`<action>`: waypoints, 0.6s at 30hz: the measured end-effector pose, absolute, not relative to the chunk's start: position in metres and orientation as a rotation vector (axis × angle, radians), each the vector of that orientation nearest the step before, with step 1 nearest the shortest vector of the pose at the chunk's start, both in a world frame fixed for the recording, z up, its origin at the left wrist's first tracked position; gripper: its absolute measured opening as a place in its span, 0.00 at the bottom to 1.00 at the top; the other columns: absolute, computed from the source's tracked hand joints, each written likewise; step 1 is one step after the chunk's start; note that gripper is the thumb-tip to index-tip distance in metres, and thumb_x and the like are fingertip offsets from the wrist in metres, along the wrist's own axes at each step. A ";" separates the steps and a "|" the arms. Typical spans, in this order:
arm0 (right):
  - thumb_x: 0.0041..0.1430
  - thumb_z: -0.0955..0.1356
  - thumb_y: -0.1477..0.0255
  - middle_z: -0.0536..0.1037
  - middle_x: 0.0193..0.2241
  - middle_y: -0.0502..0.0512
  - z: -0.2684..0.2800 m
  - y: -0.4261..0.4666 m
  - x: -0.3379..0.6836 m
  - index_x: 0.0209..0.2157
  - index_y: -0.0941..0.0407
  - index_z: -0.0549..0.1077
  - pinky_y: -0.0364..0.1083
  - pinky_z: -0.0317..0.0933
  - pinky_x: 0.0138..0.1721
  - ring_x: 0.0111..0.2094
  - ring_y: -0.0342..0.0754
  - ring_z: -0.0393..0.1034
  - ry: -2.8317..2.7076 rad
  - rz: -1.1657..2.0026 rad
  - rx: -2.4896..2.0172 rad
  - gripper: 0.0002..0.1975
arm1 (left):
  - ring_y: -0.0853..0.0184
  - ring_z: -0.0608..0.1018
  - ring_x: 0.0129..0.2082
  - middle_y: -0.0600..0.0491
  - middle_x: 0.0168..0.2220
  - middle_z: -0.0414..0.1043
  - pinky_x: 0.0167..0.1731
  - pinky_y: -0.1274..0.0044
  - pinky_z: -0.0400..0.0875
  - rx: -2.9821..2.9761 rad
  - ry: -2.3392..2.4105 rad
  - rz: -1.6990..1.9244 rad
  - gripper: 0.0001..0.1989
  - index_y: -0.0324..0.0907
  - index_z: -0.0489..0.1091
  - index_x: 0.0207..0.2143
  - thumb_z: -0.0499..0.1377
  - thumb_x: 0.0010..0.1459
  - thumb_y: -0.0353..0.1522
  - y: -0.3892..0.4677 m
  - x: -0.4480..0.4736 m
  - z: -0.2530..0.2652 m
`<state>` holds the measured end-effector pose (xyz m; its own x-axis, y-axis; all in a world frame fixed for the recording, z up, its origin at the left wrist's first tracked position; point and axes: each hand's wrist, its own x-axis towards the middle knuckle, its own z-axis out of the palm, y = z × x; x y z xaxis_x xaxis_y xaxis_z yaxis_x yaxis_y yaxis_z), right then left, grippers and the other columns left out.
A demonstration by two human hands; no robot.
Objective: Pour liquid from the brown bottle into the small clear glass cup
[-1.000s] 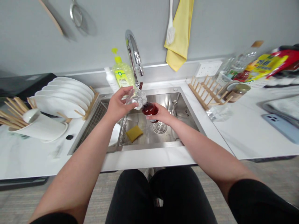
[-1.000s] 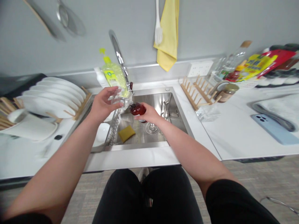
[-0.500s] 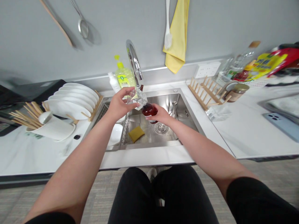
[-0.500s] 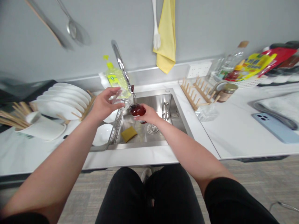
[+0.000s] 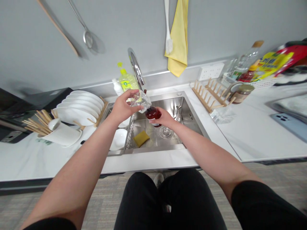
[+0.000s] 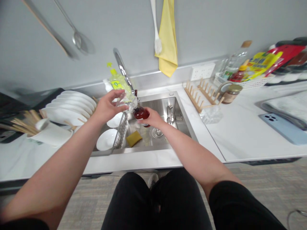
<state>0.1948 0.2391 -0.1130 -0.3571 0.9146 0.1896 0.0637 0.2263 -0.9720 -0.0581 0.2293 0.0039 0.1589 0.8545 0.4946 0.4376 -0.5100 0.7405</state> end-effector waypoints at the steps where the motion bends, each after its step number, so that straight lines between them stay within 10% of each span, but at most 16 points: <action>1: 0.45 0.88 0.68 0.89 0.51 0.53 -0.111 0.239 0.196 0.63 0.43 0.80 0.70 0.81 0.61 0.57 0.68 0.84 -1.645 1.244 -0.933 0.42 | 0.50 0.82 0.59 0.48 0.55 0.82 0.56 0.56 0.84 2.023 1.223 1.304 0.38 0.51 0.81 0.60 0.83 0.45 0.38 0.230 -0.057 0.006; 18: 0.41 0.88 0.70 0.89 0.52 0.53 -0.119 0.249 0.197 0.60 0.46 0.82 0.69 0.77 0.66 0.59 0.68 0.84 -1.541 1.213 -0.823 0.42 | 0.51 0.82 0.60 0.47 0.59 0.82 0.53 0.64 0.83 2.153 1.284 1.186 0.38 0.50 0.79 0.62 0.81 0.47 0.39 0.231 -0.038 0.038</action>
